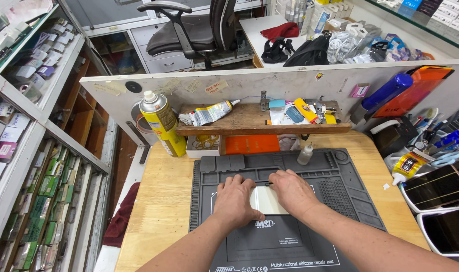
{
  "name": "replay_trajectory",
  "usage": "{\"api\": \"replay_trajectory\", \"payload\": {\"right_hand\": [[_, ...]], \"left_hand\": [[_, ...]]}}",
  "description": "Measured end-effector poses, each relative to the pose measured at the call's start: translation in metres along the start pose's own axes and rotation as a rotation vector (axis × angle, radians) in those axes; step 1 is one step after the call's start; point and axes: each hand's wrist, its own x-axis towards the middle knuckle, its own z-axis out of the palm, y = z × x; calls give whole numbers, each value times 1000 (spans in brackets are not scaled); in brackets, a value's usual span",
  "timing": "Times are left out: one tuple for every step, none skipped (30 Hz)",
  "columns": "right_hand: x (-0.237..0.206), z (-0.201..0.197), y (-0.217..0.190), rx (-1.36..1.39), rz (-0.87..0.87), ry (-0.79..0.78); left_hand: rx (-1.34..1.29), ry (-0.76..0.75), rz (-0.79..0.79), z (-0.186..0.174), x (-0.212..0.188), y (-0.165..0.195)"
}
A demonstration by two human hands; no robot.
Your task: The person applies liquid adhesive from a small bottle along the edges of a white smartphone back panel placed on a silicone repair mat. They repeatedly run the bottle tip along the perimeter, then use a white cloth to wipe excess adhesive from the edges.
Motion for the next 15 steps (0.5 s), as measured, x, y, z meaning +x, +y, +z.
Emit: {"api": "replay_trajectory", "payload": {"right_hand": [[0, 0, -1, -8, -2, 5], [-1, -1, -1, 0, 9, 2], [-1, -1, -2, 8, 22, -3], [-2, -2, -3, 16, 34, -7], [-2, -3, -4, 4, 46, -28], [-1, -4, -5, -7, 54, -50], [0, -5, -6, -18, 66, -72], [-2, -5, -7, -10, 76, -73], [-2, -7, -7, -4, 87, -73], [-1, -7, -7, 4, 93, -73], [-1, -8, -7, 1, 83, -68], [-1, -8, -7, -2, 75, -67], [-2, -7, -6, -6, 70, -65], [-1, -7, -5, -14, 65, -59], [-1, -6, -3, -21, 56, -52]], "left_hand": [[1, -1, -5, 0, 0, 0], [2, -4, -7, 0, 1, 0], [2, -8, -10, 0, 0, 1], [13, -34, -29, 0, 1, 2], [25, -59, -50, 0, 2, 4], [37, -82, -74, 0, 2, 4], [33, -71, -66, -1, 2, 4], [30, -62, -54, -1, 1, 3], [25, -51, -41, -1, 1, 3], [27, -50, -41, -2, 1, 3], [29, -50, -41, -3, 1, 4], [30, -53, -40, -3, 0, 4], [30, -58, -41, -3, -1, 4], [31, -61, -40, -3, -1, 4], [33, -60, -43, -3, -1, 4]]}}
